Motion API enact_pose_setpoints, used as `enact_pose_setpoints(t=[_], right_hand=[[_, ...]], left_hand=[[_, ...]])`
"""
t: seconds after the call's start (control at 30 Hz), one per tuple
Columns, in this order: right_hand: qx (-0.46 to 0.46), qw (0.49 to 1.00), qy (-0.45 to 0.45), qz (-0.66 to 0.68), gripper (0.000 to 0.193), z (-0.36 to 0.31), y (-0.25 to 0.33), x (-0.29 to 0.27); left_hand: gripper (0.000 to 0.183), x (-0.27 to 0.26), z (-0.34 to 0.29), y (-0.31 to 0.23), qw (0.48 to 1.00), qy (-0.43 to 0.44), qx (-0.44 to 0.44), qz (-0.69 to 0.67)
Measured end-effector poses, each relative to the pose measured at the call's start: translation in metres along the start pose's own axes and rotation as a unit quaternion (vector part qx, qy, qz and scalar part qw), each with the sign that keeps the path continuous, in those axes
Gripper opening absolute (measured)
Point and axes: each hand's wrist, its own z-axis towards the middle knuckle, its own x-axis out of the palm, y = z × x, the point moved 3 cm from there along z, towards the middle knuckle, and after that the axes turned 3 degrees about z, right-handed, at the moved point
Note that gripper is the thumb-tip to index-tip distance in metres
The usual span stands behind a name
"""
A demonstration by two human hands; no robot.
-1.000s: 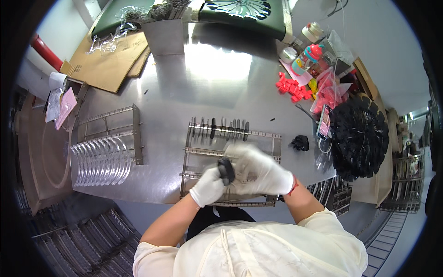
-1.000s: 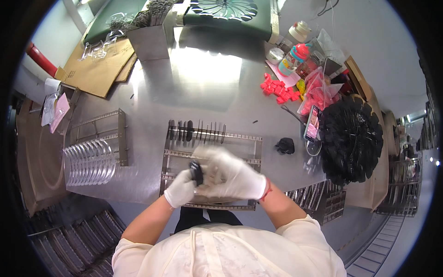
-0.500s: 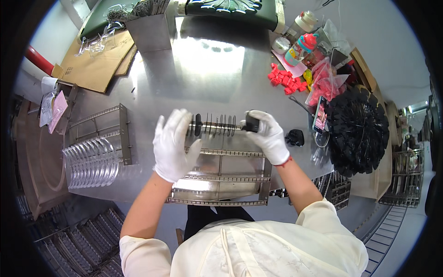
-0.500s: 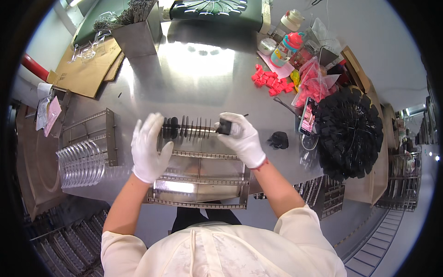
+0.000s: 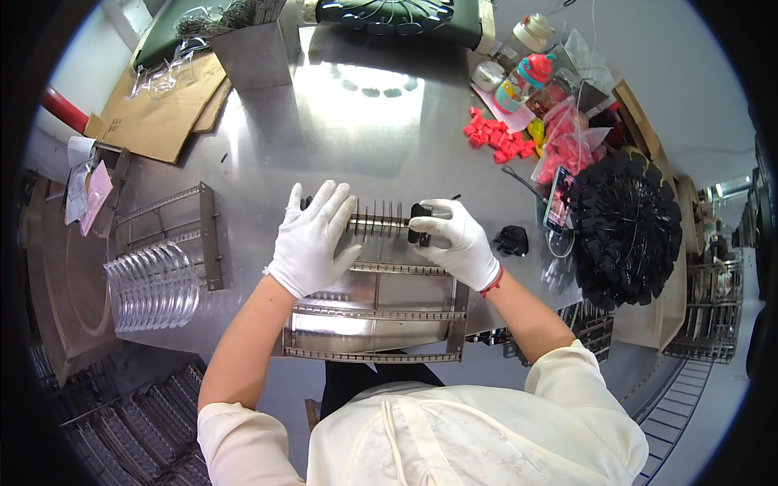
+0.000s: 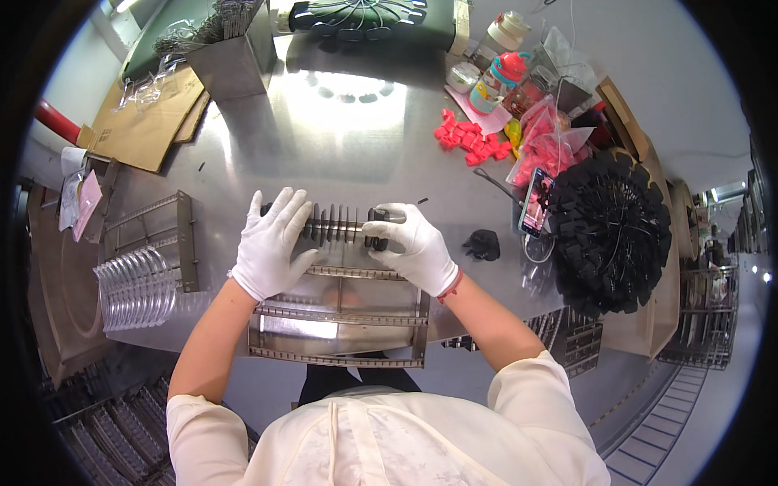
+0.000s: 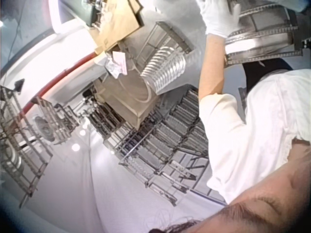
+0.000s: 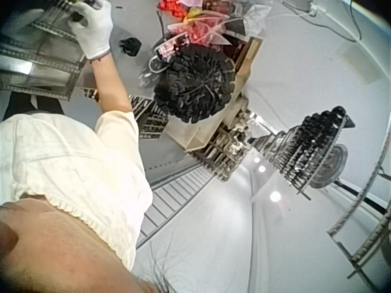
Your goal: The person repeatedly picks up black cable assemblies and inserts them into slots on a metal rack. They also handle clear plastic hangers, placing them into a container. The person continues to load the rack with more cable assemblies throughout the clip.
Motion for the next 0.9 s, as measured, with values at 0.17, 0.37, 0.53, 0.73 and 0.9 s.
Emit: enact_pose_setpoints(t=[0.17,0.37,0.53,0.73,0.9], right_hand=[[-0.034,0.999,0.042,-0.004,0.04,0.016,0.003,0.01],[-0.074,0.997,0.011,-0.035,0.04,0.014,0.001,0.017],[-0.054,0.997,0.006,-0.06,0.041,0.0,-0.011,0.01],[-0.035,0.995,0.006,-0.092,0.047,-0.01,-0.015,-0.007],[-0.029,0.989,0.005,-0.145,0.047,-0.024,-0.025,-0.025]], left_hand=[[0.076,-0.002,0.008,-0.012,1.0,0.017,-0.004,-0.025],[0.08,-0.001,0.007,-0.013,1.0,0.004,-0.01,-0.003],[0.08,0.003,0.005,-0.01,1.0,0.014,-0.007,0.01],[0.082,0.001,0.004,-0.01,1.0,0.026,-0.008,0.0],[0.08,-0.004,0.004,-0.009,0.999,0.036,-0.009,-0.008]])
